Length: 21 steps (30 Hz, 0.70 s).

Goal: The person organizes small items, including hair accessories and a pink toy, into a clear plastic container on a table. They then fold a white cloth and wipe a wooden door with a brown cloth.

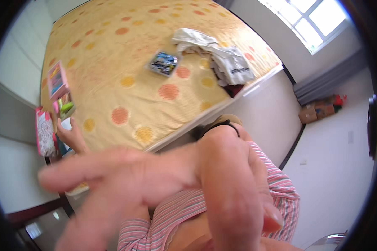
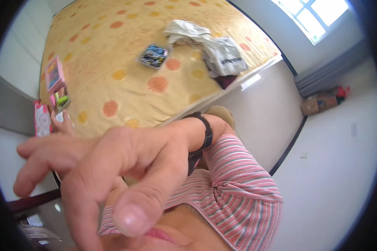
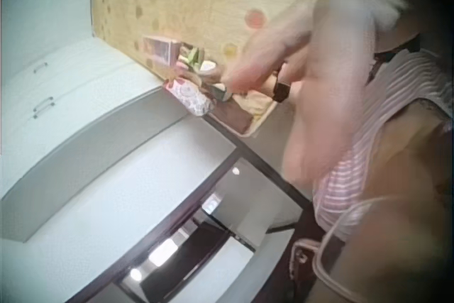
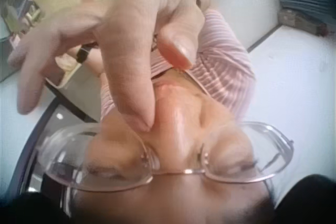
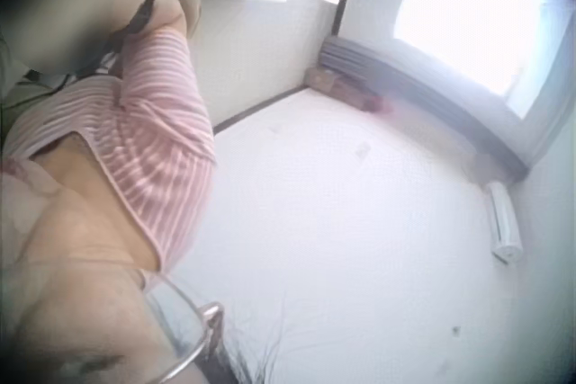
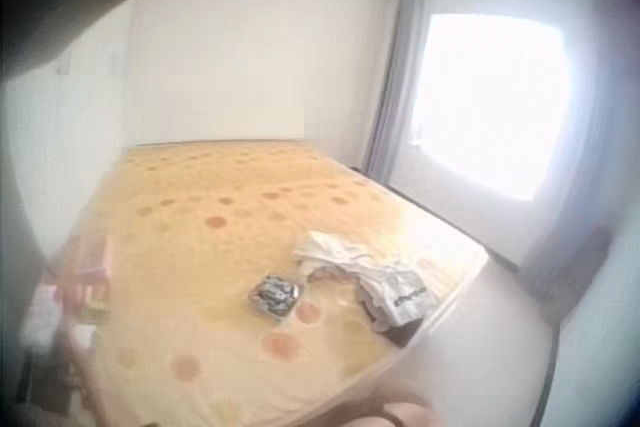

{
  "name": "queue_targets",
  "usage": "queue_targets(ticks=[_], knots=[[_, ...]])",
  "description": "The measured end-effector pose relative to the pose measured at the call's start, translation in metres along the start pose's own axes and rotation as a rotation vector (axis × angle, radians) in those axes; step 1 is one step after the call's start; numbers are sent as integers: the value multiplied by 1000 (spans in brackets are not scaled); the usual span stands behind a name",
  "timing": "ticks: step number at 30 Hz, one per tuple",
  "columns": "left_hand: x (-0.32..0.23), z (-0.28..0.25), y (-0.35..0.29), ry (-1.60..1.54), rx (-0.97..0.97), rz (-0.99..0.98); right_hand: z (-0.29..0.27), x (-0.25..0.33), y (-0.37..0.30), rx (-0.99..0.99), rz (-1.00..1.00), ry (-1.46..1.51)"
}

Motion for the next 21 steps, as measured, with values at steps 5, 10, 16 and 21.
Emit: queue_targets(ticks=[5, 10, 16, 21], knots=[[-39, 18, -13, -79, 42, 90, 23, 42, -40, -11, -7, -64], [-75, 22, -23, -62, 95, 251, 47, 73, -77, -10, -18, -82], [-111, 24, -49, -103, 93, 253, 64, 96, -103, -3, -14, -93], [-121, 35, -70, -92, 117, 270, 61, 110, -114, -26, -5, -93]])
Point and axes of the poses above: each hand's wrist, its own y-axis towards the middle knuckle, its own z-axis out of the palm, x = y × z, the point moved 1 cm from there along y, towards the middle knuckle, and after that the axes turned 14 degrees about z, right-handed, at the moved point
